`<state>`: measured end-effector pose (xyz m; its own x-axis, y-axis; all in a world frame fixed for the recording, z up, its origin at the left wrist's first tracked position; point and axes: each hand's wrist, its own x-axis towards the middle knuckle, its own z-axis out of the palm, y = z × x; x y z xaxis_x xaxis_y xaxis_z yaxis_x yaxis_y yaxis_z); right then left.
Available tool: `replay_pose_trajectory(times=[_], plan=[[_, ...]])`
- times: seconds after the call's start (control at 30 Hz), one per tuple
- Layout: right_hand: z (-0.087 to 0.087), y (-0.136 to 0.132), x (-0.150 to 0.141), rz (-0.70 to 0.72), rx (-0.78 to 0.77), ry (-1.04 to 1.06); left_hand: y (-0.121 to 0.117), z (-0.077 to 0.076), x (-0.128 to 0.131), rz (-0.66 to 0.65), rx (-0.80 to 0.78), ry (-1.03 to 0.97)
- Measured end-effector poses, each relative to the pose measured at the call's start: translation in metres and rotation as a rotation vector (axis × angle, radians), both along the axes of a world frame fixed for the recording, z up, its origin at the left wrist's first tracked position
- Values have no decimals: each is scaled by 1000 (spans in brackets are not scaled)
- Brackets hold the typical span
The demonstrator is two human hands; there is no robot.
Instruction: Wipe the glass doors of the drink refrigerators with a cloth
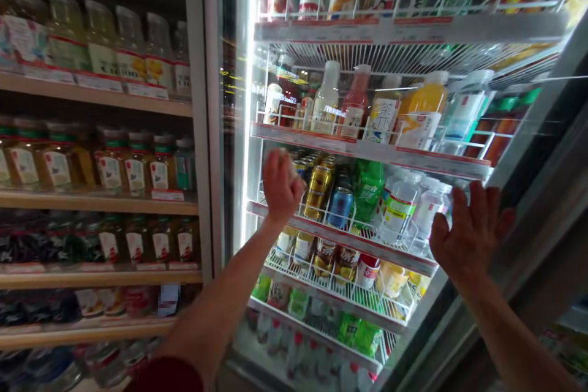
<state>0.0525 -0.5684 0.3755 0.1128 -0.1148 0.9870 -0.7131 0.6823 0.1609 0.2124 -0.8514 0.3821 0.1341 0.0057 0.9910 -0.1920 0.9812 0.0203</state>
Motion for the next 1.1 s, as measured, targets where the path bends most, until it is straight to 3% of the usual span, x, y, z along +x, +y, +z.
replay_pose_trajectory(times=[0.07, 0.13, 0.23, 0.3, 0.33, 0.4, 0.5, 0.57, 0.6, 0.67, 0.77, 0.83, 0.9, 1.0, 1.1], plan=[[-2, -8, 4, -2, -36, -44, -11, 0, 2, -23, 140, 113], [-4, -14, 8, -1, -70, -67, 16, -3, -13, -81, 86, 31], [-6, -17, 12, -18, -93, -85, 85, -10, -44, -153, -302, -281], [-7, -17, 13, -35, -93, -89, 107, -11, -52, -151, -493, -410], [-7, -16, 13, -38, -94, -94, 103, -10, -49, -142, -522, -428], [-8, -16, 15, -29, -104, -107, 69, -7, -32, -112, -434, -362], [-9, -17, 16, -10, -126, -138, -7, 0, 3, -40, -90, -77], [-9, -19, 15, -11, -139, -142, -33, 3, 15, -31, 99, 89], [-9, -19, 15, -15, -144, -139, -34, 2, 16, -41, 138, 125], [-9, -18, 13, -20, -147, -115, -11, -4, 6, -85, 74, 71], [-8, -16, 13, -20, -146, -71, 35, -17, -13, -140, -317, -221], [-8, -15, 14, -17, -150, -77, 41, -21, -14, -130, -504, -355], [-8, -15, 15, -15, -153, -91, 18, -20, -2, -74, -453, -332], [-9, -16, 16, -6, -147, -100, -36, -9, 24, 37, -129, -128], [-9, -17, 17, 9, -157, -139, -50, -2, 29, 59, -13, -24]])
